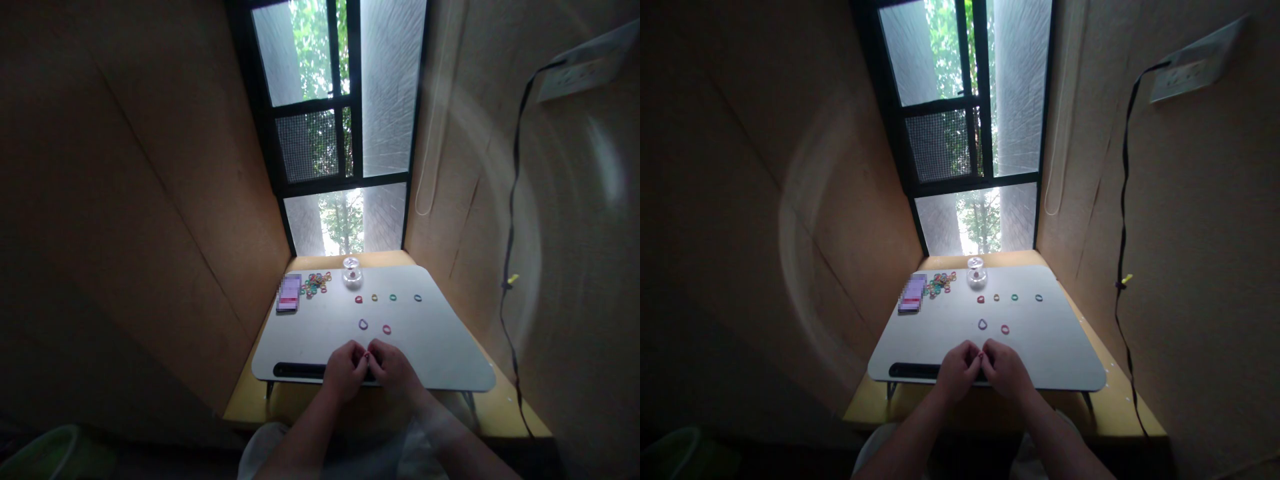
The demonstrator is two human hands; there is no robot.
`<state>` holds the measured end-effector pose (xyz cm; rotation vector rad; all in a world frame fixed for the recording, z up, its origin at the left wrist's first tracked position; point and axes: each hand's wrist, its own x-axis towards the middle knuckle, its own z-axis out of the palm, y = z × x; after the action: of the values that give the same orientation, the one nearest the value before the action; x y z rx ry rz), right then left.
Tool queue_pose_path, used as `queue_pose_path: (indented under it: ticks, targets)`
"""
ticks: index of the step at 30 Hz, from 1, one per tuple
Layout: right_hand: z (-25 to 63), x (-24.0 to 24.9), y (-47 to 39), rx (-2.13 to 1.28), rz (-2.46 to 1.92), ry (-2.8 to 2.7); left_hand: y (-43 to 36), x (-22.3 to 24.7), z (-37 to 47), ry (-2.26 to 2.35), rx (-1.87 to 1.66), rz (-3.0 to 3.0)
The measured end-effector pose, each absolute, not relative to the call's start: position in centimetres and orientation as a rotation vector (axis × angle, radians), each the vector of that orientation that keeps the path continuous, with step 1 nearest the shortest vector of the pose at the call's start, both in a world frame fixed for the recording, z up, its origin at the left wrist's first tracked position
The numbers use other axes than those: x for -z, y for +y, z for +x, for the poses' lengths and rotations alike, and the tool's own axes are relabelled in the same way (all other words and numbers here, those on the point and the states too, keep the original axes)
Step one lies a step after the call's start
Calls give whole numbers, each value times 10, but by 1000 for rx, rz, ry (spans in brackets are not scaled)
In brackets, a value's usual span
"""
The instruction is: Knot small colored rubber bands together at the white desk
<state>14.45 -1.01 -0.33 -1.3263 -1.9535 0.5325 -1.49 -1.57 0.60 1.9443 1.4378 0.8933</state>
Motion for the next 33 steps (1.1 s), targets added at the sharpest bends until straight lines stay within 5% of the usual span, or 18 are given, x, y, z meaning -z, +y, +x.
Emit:
queue_pose_path:
  ticks: [33]
  targets:
    - [145, 2, -11, -523, -1330, -1963, -17, -9, -14, 1450, -899, 1946]
